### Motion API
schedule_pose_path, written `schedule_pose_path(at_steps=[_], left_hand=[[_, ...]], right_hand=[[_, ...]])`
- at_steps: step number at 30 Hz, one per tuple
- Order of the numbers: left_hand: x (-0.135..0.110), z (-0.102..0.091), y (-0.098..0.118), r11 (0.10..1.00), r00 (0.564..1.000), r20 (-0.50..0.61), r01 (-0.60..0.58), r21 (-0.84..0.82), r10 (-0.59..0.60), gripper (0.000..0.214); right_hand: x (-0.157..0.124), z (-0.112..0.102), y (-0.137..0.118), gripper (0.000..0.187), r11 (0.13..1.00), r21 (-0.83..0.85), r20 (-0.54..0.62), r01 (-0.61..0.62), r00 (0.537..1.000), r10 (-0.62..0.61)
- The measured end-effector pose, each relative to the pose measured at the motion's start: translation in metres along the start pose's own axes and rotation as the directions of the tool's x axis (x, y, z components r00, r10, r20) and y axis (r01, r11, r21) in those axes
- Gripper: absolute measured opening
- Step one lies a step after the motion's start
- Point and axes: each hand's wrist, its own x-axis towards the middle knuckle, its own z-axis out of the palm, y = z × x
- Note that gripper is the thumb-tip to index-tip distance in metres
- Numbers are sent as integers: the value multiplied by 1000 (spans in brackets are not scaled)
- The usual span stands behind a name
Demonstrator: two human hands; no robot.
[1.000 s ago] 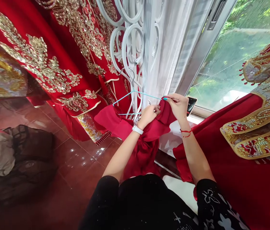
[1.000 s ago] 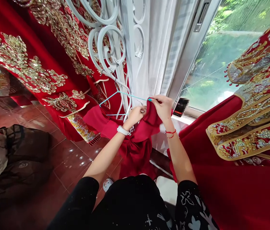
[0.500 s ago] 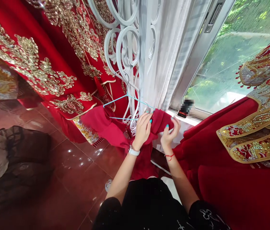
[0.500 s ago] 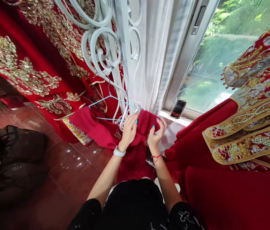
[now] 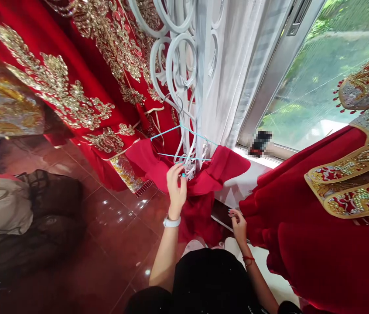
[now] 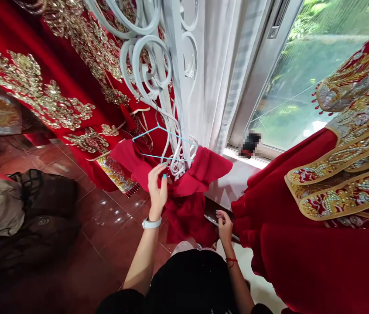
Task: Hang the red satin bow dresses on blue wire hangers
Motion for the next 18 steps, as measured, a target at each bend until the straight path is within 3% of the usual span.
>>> schedule_pose_path(at_steps=[2, 5, 8, 11, 12, 14, 16, 18], left_hand=[[7, -22, -6, 985, 978, -178, 133, 111, -112, 25], [38, -52, -11, 912, 920, -336, 301, 280, -201, 35], [79, -71, -17, 854, 946, -268, 290, 432, -185, 58], [107, -76, -27, 859, 978, -85, 207, 469, -189, 53], [111, -75, -30, 866, 980, -24, 187, 463, -199, 47], [113, -76, -34, 873, 975, 44, 176, 455, -220, 41], [110, -78, -34, 860, 969, 48, 191, 473, -242, 41], [107, -83, -31, 841, 964, 66, 192, 505, -259, 41]], right_hand=[[4, -8, -18, 26, 1000, -14, 6, 8, 1000, -8], [27, -5, -81, 26, 990, -59, -130, 129, 982, -136], [65, 19, -171, 37, 917, -142, -236, 373, 887, -398], [103, 54, -248, 51, 769, -297, -164, 566, 763, -625], [113, 65, -265, 51, 749, -350, -139, 563, 759, -636], [129, 81, -285, 41, 741, -437, -89, 509, 795, -599], [139, 88, -291, 34, 736, -488, -24, 469, 836, -549], [144, 86, -289, 37, 713, -504, 56, 488, 842, -536]])
